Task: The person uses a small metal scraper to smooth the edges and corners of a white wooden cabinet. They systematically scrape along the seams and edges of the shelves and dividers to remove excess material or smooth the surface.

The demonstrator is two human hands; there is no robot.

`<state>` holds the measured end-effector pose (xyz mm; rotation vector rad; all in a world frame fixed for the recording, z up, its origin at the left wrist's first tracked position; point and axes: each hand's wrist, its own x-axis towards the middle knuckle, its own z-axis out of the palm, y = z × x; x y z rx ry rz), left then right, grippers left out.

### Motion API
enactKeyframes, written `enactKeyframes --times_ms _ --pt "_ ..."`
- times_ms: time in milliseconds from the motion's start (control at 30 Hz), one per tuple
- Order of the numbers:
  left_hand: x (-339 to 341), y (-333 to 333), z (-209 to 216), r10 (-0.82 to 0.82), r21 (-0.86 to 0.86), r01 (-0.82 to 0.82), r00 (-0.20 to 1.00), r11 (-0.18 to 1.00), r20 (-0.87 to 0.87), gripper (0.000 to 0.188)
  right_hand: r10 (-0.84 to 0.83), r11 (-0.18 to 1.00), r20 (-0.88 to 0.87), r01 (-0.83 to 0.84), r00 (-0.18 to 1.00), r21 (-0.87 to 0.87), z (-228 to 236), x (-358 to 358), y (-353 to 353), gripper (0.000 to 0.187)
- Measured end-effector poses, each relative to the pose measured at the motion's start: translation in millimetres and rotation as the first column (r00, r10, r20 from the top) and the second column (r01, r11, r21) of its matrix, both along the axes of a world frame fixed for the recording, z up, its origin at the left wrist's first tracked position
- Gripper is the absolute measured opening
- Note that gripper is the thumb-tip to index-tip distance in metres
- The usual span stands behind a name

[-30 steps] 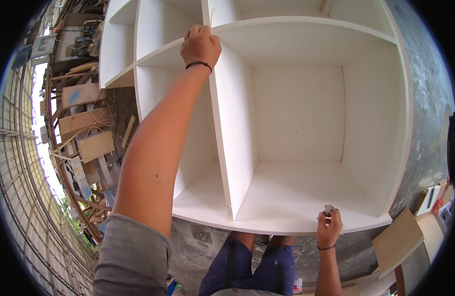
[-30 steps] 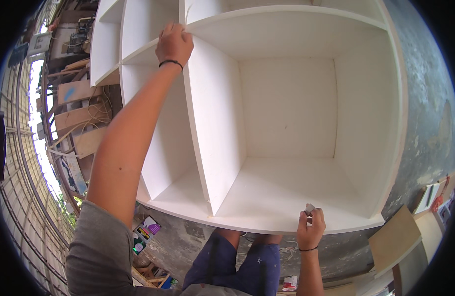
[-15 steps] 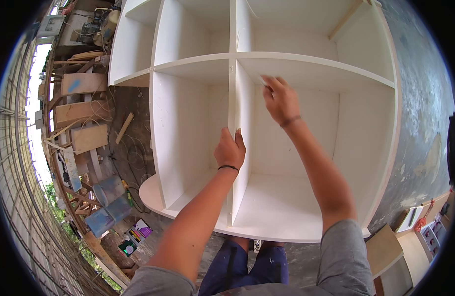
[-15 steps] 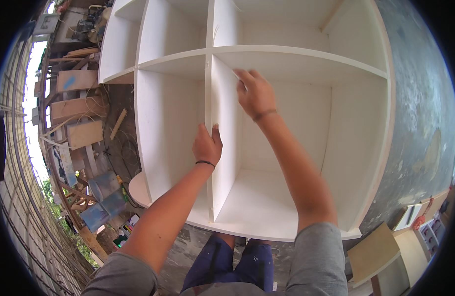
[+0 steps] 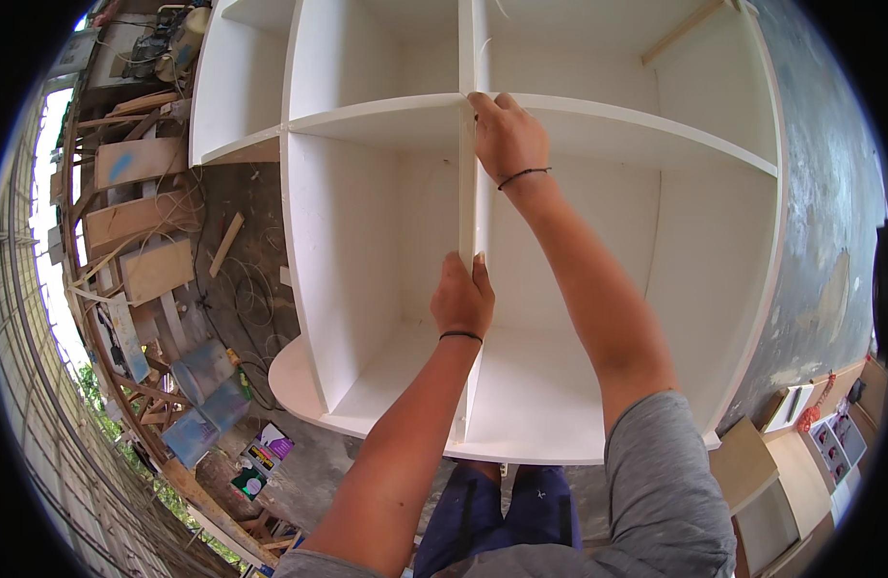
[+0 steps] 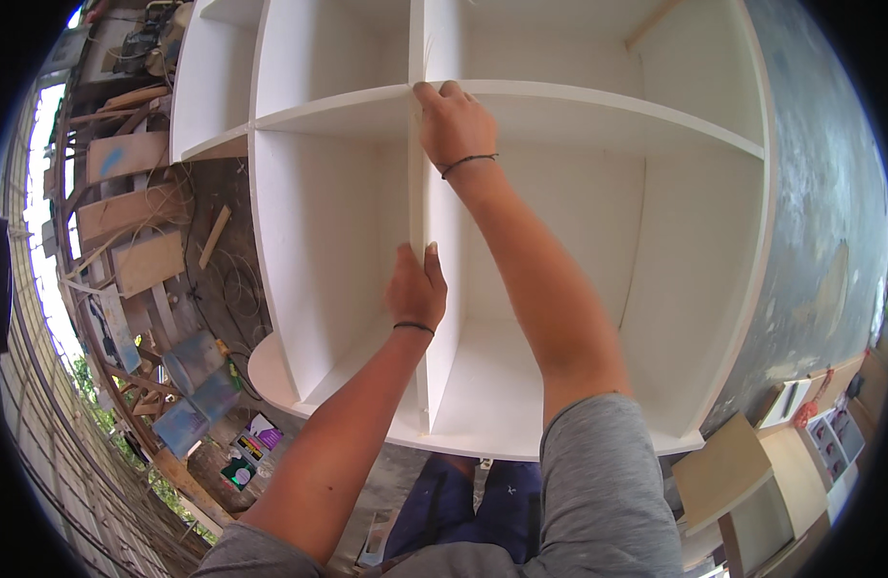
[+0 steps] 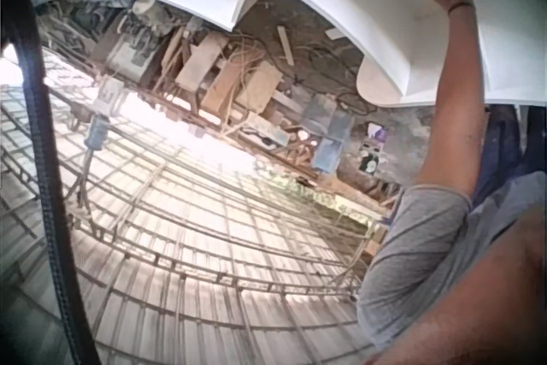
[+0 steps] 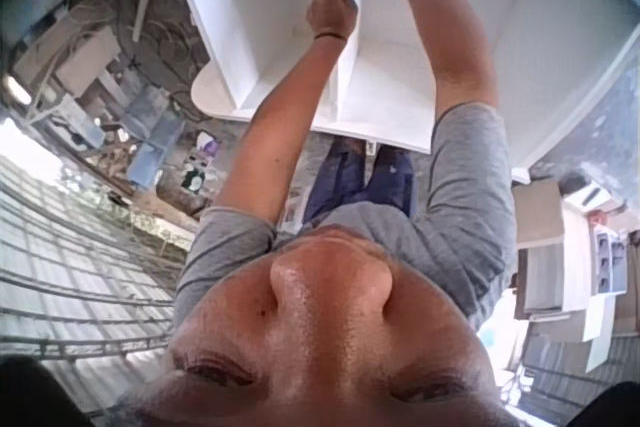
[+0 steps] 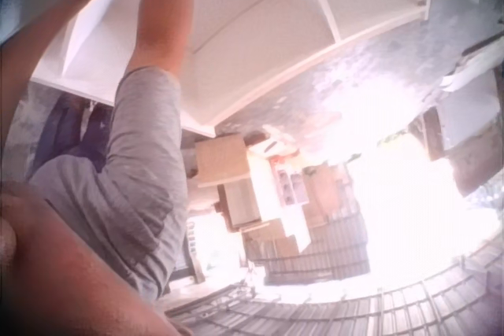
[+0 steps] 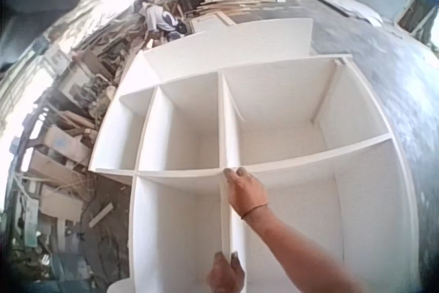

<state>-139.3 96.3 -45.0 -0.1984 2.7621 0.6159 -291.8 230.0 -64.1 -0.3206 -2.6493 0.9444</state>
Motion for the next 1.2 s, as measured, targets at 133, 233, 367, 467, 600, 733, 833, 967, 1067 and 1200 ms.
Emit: enactKeyframes --times_ms 133,233,367,467,600,733,833,967,1067,1200 --pt "-0.8 2.3 -1.9 -0.006 -0.016 0.006 1.0 1.0 -0.007 0.033 0.195 0.98 -0.038 -0.193 0.98 0.052 -5.1 15.6 11.4 0.025" --pt "-0.6 1.2 -5.3 0.002 -0.037 -0.004 0.999 0.999 -0.048 0.036 0.448 0.894 0.001 -0.448 0.894 0.01 -4.4 75.3 7.8 0.027" --pt "-3.5 -4.8 -1.8 -0.004 -0.012 0.004 0.999 1.0 -0.053 0.036 0.482 0.871 -0.004 -0.48 0.876 -0.103 6.6 102.0 5.6 0.027" --pt "2.7 -1.1 -12.0 -0.039 -0.045 0.035 0.994 0.998 -0.103 0.037 0.129 0.948 -0.09 -0.15 0.988 -0.281 -11.2 59.3 22.0 0.021" --pt "2.8 1.9 -8.9 -0.048 -0.059 0.045 0.997 0.997 -0.052 0.038 -0.066 0.958 -0.134 0.025 0.989 -0.286 -19.6 24.0 6.9 0.019" --pt "2.9 -2.1 -13.4 -0.05 -0.026 0.048 0.994 0.999 -0.093 0.037 -0.141 0.974 -0.201 0.099 0.969 -0.206 -23.3 13.2 -7.1 0.023" --pt "2.2 -1.6 -11.8 -0.058 -0.044 0.054 0.994 0.998 -0.092 0.037 -0.128 0.986 -0.213 0.101 0.969 -0.134 -23.8 9.0 -9.7 0.025" --pt "2.0 0.2 -9.7 -0.041 -0.049 0.038 0.997 0.998 -0.059 0.037 -0.086 0.995 -0.198 0.074 0.976 -0.067 -28.0 3.6 -3.5 0.022" --pt "0.0 2.6 -4.8 -0.023 -0.013 0.022 0.998 1.0 -0.064 0.036 -0.023 0.999 -0.088 0.02 0.996 -0.044 -16.2 2.2 0.9 0.025" --pt "1.1 0.2 -10.5 -0.052 -0.006 0.051 0.996 0.999 -0.072 0.036 0.236 0.972 -0.13 -0.234 0.963 0.035 -17.7 27.1 17.5 0.028"
